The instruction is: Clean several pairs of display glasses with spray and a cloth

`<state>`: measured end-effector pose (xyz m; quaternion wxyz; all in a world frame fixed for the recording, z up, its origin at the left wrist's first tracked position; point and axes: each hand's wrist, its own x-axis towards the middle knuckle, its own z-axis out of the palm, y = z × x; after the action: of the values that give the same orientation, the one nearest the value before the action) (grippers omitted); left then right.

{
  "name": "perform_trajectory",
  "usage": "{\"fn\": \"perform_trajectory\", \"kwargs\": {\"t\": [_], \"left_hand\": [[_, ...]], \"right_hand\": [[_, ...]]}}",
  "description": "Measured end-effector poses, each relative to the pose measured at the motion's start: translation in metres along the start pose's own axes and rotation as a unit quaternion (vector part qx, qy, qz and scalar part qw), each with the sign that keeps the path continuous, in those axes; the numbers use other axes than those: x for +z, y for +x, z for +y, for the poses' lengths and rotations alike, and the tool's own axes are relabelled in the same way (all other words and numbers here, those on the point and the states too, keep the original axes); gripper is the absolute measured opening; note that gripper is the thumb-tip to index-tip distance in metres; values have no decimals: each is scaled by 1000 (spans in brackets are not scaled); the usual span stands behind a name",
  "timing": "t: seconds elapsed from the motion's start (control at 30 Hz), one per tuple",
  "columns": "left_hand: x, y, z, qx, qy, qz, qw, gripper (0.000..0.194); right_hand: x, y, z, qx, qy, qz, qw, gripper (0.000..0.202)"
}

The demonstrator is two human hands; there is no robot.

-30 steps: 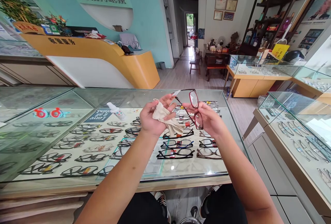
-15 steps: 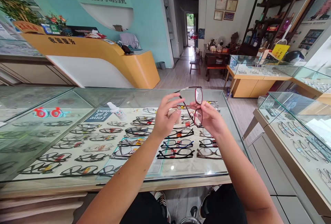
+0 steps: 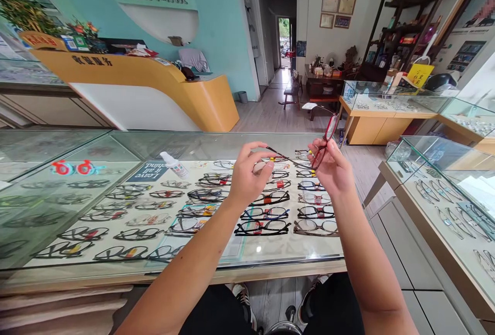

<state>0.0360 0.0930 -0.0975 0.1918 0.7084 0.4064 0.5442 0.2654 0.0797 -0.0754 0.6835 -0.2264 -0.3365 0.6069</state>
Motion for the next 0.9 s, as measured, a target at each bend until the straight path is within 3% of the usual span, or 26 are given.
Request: {"fn": "perform_trajectory", "kwargs": {"t": [0.1,0.17,0.23,0.3,0.37,0.47,0.57,0.7,0.9], "left_hand": [[-2,3,2,-19,-40,5,999,18],[-5,8,0,-91,-103,-4,990,16],[-9,14,-3,-222,-193,-48,955,18],[-12,19,-8,-331,-263,-102,901,19],[-13,22,-13,-373,-293,-138,869,18],[-11,21,-18,-394,-300,-169,852,25],[-7,17,-21,-403,-273,-179,855,39],[0,11,-24,-389,-210,-171,881,48],[9,11,-31,-331,-125,-130,926,38]], "right_hand": [[-1,1,0,7,-13,-3,1000,22],[0,1,0,15,-18,-3,1000,23],[2,2,1,24,-15,2,1000,24],[3,2,1,30,-7,11,999,24],[3,2,0,29,-2,24,999,23],[2,2,0,25,-5,34,999,22],[0,2,-1,24,-12,24,999,25],[0,2,-1,24,-18,12,999,27],[2,3,-1,31,0,15,999,23]]}}
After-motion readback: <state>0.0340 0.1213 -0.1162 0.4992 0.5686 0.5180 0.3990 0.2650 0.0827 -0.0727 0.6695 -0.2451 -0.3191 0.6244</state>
